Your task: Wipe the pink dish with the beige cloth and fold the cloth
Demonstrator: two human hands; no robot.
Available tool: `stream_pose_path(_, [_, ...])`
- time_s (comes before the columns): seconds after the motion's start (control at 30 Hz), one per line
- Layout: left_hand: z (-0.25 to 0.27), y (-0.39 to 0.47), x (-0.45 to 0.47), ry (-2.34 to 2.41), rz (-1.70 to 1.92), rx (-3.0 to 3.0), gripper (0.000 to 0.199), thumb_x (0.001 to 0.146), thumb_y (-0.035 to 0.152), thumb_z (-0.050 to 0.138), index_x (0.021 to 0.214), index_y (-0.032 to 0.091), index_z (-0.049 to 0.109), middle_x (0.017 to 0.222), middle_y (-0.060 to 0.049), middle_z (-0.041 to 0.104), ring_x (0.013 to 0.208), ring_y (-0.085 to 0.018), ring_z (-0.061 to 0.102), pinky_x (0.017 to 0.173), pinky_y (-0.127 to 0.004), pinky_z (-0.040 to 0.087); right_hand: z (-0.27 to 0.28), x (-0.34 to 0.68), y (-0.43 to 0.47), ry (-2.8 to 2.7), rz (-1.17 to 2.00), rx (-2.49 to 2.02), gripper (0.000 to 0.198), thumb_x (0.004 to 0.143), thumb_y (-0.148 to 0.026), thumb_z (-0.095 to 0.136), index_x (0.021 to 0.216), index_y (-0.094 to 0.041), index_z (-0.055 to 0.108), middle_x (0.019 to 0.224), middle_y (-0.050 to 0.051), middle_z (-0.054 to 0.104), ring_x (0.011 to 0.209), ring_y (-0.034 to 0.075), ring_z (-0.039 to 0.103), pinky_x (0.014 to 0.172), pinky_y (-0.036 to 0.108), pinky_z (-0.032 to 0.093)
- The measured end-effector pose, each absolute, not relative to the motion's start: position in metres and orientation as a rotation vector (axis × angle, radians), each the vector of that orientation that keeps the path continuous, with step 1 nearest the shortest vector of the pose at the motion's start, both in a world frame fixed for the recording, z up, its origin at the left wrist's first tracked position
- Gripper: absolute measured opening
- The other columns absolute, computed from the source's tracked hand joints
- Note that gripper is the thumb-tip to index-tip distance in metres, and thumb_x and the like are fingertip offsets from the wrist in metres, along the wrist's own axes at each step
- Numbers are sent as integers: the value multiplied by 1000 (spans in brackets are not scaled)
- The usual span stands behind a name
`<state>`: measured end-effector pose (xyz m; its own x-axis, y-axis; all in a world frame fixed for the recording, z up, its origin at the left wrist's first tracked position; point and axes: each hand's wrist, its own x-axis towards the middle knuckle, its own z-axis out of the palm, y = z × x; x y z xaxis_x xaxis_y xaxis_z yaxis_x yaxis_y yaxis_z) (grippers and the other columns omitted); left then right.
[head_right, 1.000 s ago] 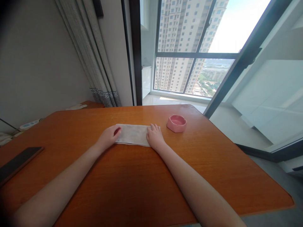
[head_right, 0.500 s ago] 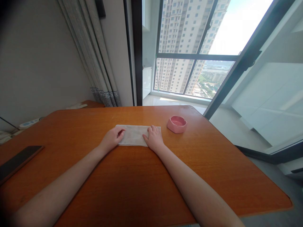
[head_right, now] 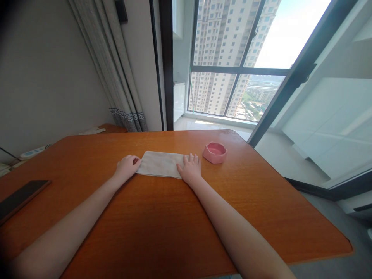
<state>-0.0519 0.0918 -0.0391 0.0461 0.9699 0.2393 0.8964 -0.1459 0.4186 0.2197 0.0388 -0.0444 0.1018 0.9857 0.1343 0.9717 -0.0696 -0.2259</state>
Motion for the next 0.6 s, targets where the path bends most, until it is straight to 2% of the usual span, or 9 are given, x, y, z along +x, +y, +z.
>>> stream_pose_path(0.1, [-38, 87, -41, 1770, 788, 1979, 24, 60, 42, 65, 53, 20, 58, 68, -9, 62, 84, -33, 60, 78, -40, 42, -44, 221, 40, -1898, 74, -2134, 60, 87, -53, 37, 132, -14, 43, 143, 19, 33, 132, 38, 23, 104, 52, 18])
stream_pose_path(0.2, [-38, 87, -35, 1533, 1001, 1687, 19, 50, 33, 72, 55, 20, 58, 63, -5, 63, 79, -30, 61, 73, -35, 44, -43, 224, 41, -1886, 50, -2087, 54, 87, -48, 40, 128, -14, 47, 141, 19, 35, 132, 36, 25, 104, 51, 19])
stream_pose_path(0.33, [-39, 99, -47, 1513, 1321, 1425, 21, 65, 34, 58, 80, 19, 58, 78, -4, 65, 78, -21, 61, 72, -31, 46, -40, 226, 44, -2017, 109, -1787, 38, 89, -34, 40, 119, -16, 54, 131, 13, 48, 122, 24, 42, 102, 39, 30])
stream_pose_path(0.4, [-41, 105, -56, 1556, 1493, 1271, 19, 70, 32, 52, 83, 20, 52, 78, -2, 62, 74, -17, 59, 72, -30, 47, -41, 225, 45, -2134, 168, -1628, 33, 89, -31, 43, 117, -20, 57, 126, 10, 52, 117, 20, 46, 101, 36, 33])
stream_pose_path(0.53, [-42, 99, -56, 1643, 1669, 1139, 13, 71, 27, 50, 80, 21, 43, 80, 1, 55, 78, -14, 55, 78, -29, 45, -43, 218, 42, -2213, 185, -1539, 37, 85, -37, 51, 118, -22, 57, 131, 10, 48, 124, 23, 39, 103, 40, 30])
stream_pose_path(0.6, [-38, 87, -42, 1593, 1662, 1303, 10, 73, 25, 49, 80, 22, 42, 86, 0, 56, 85, -15, 55, 83, -30, 43, -43, 214, 41, -2232, 192, -1524, 40, 84, -43, 52, 119, -23, 56, 133, 10, 47, 126, 24, 37, 104, 42, 29])
